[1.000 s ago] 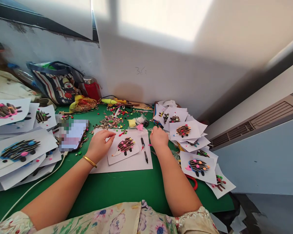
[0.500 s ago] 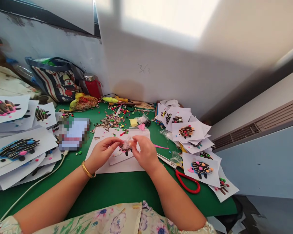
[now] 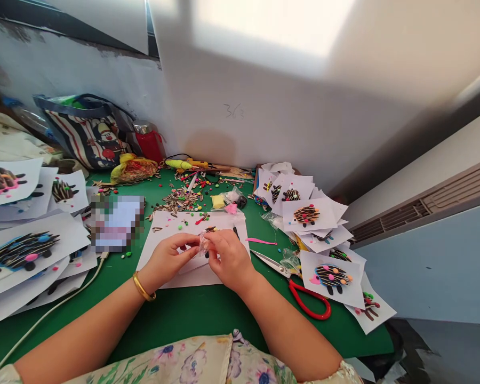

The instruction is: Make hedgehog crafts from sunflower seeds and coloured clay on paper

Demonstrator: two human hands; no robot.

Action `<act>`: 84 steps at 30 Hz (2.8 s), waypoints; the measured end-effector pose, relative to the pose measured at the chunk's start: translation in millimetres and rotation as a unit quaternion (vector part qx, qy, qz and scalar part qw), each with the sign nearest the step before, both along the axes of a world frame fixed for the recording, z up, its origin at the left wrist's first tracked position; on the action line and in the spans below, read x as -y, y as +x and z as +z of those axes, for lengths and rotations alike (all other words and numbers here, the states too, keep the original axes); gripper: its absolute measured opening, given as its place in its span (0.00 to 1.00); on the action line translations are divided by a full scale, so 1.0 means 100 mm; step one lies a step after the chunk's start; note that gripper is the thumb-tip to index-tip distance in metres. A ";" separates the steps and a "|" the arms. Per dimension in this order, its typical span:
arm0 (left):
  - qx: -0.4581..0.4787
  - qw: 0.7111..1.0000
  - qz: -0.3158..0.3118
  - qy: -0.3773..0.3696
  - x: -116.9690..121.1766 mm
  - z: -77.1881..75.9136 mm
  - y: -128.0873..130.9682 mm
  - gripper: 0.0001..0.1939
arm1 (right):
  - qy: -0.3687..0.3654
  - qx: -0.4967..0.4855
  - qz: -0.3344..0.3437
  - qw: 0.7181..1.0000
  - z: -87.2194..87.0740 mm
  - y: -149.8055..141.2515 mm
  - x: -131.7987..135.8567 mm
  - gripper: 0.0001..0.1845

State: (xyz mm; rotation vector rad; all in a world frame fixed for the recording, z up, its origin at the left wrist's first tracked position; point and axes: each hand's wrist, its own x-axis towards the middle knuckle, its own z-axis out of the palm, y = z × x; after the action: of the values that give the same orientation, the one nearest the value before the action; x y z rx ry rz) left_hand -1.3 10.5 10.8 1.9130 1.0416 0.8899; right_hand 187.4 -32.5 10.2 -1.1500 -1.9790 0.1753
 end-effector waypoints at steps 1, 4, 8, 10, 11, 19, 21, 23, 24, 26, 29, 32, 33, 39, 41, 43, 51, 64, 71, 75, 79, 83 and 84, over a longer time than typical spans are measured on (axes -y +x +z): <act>-0.009 1.000 -0.002 0.001 0.00 0.00 0.00 0.09 | -0.005 -0.002 0.008 1.000 0.00 0.00 0.01 0.29; -0.022 0.999 -0.003 0.024 0.02 0.02 0.00 0.06 | -0.012 -0.014 0.024 1.000 0.01 -0.02 0.02 0.29; -0.006 0.997 0.007 0.073 0.02 0.03 -0.01 0.06 | -0.027 -0.032 0.021 0.999 -0.01 -0.03 0.03 0.28; -0.005 0.997 -0.002 0.083 0.03 0.04 -0.01 0.06 | -0.035 -0.039 0.024 0.998 -0.01 -0.03 0.03 0.28; -0.008 0.996 -0.011 0.084 0.03 0.03 -0.01 0.07 | -0.036 -0.043 0.028 0.998 -0.01 -0.03 0.03 0.27; 0.031 0.997 -0.009 0.072 0.02 0.02 -0.01 0.08 | -0.064 -0.053 0.020 0.996 0.04 -0.01 0.02 0.21; 0.043 0.997 -0.005 0.062 0.01 0.03 -0.02 0.08 | -0.079 -0.055 0.006 0.995 0.03 0.01 0.02 0.20; 0.043 0.997 -0.011 0.061 -0.01 0.04 -0.03 0.08 | -0.095 -0.056 -0.002 0.994 0.03 0.02 0.02 0.19; 0.036 0.997 -0.016 0.065 -0.01 0.04 -0.03 0.08 | -0.101 -0.056 -0.002 0.993 0.03 0.02 0.02 0.19; 0.011 0.996 -0.026 0.083 -0.02 0.04 -0.03 0.09 | -0.106 -0.058 0.002 0.993 0.03 0.01 0.02 0.18; -0.042 0.990 -0.037 0.133 0.00 0.02 -0.03 0.08 | -0.108 -0.068 0.014 0.992 0.03 -0.01 0.03 0.18; -0.062 0.983 -0.046 0.167 0.02 0.01 -0.03 0.08 | -0.107 -0.079 0.019 0.991 0.01 -0.02 0.04 0.19; -0.057 0.984 -0.048 0.164 0.02 0.01 -0.03 0.08 | -0.105 -0.080 0.019 0.991 0.00 -0.03 0.04 0.19; 0.019 0.997 -0.028 0.068 0.01 0.04 -0.03 0.05 | -0.098 -0.059 0.046 0.992 0.00 -0.05 0.02 0.23; 0.041 0.999 -0.013 0.008 -0.01 0.05 -0.04 0.07 | -0.082 -0.044 0.043 0.995 0.02 0.02 -0.02 0.24; 0.071 0.996 0.021 -0.049 -0.05 0.06 -0.07 0.10 | -0.046 -0.019 -0.010 0.999 0.03 0.19 -0.10 0.24; 0.184 0.966 0.153 -0.095 -0.20 0.05 -0.17 0.15 | -0.121 0.190 -0.306 0.925 -0.11 0.98 -0.38 0.19; 0.173 0.973 0.120 -0.095 -0.14 0.05 -0.10 0.13 | -0.157 0.281 -0.241 0.916 -0.07 0.69 -0.72 0.22; 0.169 0.974 0.099 -0.116 -0.05 0.07 -0.05 0.15 | -0.066 0.164 -0.263 0.949 0.12 0.62 -0.45 0.14; 0.198 0.959 -0.015 -0.202 0.08 0.14 0.03 0.19 | 0.055 0.010 -0.139 0.989 0.21 0.26 -0.10 0.11; 0.219 0.953 -0.010 -0.211 0.14 0.17 0.08 0.17 | 0.044 0.037 -0.038 0.998 0.17 -0.06 0.06 0.12; 0.209 0.956 0.014 -0.205 0.11 0.15 0.06 0.14 | 0.056 0.043 -0.066 0.995 0.13 -0.05 0.05 0.16; 0.200 0.959 0.003 -0.203 0.10 0.15 0.05 0.14 | 0.064 0.045 -0.077 0.994 0.13 -0.02 0.05 0.18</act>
State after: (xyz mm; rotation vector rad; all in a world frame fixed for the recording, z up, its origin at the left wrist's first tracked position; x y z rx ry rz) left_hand 3.8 0.7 25.3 1.3217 0.9002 0.9328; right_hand 185.3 -37.1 23.6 -1.2401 -1.9387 -0.0833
